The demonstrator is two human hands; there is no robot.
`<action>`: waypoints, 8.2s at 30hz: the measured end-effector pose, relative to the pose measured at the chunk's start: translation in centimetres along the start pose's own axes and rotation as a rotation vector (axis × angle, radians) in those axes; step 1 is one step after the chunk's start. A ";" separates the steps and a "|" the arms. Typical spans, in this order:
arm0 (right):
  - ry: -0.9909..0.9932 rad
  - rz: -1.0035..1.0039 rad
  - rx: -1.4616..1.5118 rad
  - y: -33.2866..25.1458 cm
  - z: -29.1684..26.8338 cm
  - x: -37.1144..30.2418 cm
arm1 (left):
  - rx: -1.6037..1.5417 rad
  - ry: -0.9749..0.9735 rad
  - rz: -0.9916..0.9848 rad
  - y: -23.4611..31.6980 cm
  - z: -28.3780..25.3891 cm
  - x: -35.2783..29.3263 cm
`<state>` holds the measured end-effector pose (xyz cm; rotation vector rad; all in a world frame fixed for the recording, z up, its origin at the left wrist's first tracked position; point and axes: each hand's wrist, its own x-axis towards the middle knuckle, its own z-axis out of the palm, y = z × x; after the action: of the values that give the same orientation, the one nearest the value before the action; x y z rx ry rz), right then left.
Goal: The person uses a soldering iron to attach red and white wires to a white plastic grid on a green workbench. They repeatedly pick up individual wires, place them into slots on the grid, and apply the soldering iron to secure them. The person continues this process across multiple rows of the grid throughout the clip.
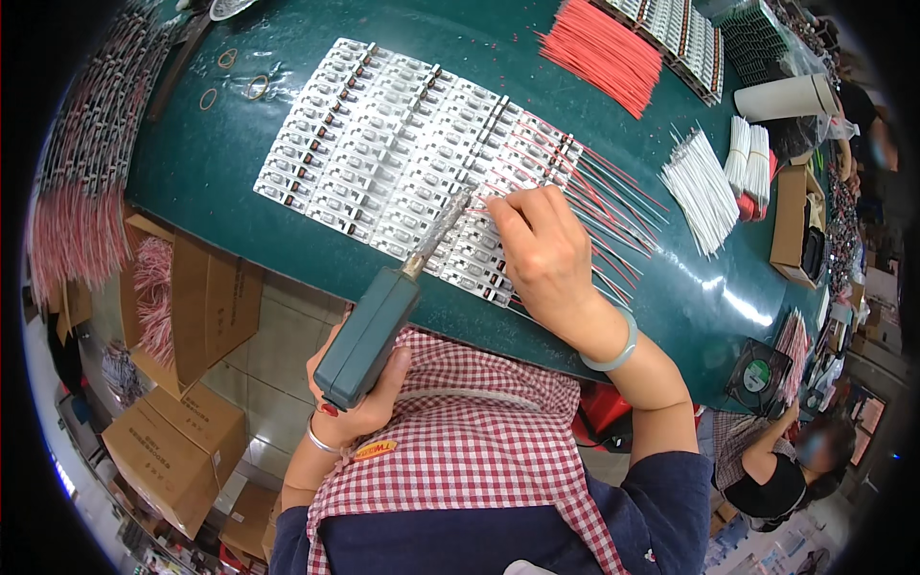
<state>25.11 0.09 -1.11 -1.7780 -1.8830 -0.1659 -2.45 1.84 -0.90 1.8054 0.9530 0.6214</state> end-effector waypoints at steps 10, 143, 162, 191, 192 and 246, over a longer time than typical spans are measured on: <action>0.046 0.051 0.055 -1.0 -0.3 -0.6 | -0.002 0.024 -0.043 0.7 -0.2 0.0; 0.004 0.054 0.028 -2.8 -0.1 -1.6 | 0.070 0.096 0.108 0.4 -1.3 -0.8; 0.030 0.054 0.073 -3.7 0.0 -2.2 | 0.062 0.046 0.072 0.8 -1.5 -1.6; 0.033 0.054 0.058 -3.8 0.2 -2.2 | 0.139 0.019 0.128 1.2 -1.9 -1.6; 0.036 0.053 0.056 -3.8 0.2 -2.2 | 0.128 0.027 0.125 1.2 -1.8 -1.6; 0.055 0.099 0.093 -5.2 0.1 -2.6 | 0.201 0.036 0.116 0.3 -1.7 -3.1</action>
<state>20.07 -2.83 -1.02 -1.7807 -1.7319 -0.0881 -5.39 0.12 0.07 2.0459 0.9683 0.6511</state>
